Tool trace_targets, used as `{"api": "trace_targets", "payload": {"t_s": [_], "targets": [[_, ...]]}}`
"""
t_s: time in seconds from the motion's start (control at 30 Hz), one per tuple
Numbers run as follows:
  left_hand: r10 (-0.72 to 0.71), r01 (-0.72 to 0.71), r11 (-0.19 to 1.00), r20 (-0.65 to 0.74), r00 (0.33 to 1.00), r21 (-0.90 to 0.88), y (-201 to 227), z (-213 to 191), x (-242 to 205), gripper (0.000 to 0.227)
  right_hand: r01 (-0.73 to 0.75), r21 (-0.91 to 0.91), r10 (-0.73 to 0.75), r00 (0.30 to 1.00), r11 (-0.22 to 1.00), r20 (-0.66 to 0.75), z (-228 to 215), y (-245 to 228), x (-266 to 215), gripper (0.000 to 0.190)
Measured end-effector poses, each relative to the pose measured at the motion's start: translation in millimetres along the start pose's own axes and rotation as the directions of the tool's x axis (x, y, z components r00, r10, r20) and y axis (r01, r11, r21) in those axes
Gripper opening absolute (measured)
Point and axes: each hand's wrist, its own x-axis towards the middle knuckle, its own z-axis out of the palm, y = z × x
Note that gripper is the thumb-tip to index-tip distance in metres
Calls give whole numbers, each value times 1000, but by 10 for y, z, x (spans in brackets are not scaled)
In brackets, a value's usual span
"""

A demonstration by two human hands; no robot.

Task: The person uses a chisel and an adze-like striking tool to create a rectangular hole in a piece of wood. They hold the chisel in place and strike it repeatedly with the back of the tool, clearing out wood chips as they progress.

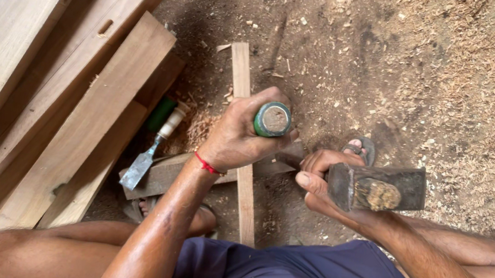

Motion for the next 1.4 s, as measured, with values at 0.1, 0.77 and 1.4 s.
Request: {"api": "trace_targets", "payload": {"t_s": [0.1, 0.77, 1.4], "targets": [[-28, 29, 998, 28, 999, -55, -7, 52, 39, 29, 49, 23, -48, 998, 999, -46, 1, 19, 2, 69], [43, -47, 998, 92, 995, 34, 3, 184, 96, 34, 77, 154, -66, 995, 985, -76, 68, -41, -95, 74], [28, -36, 997, 101, 994, 75, -5, 221, 100, 35, 5, 83, 49, 844, -997, 534, 131, -566, -196, 29]]}}
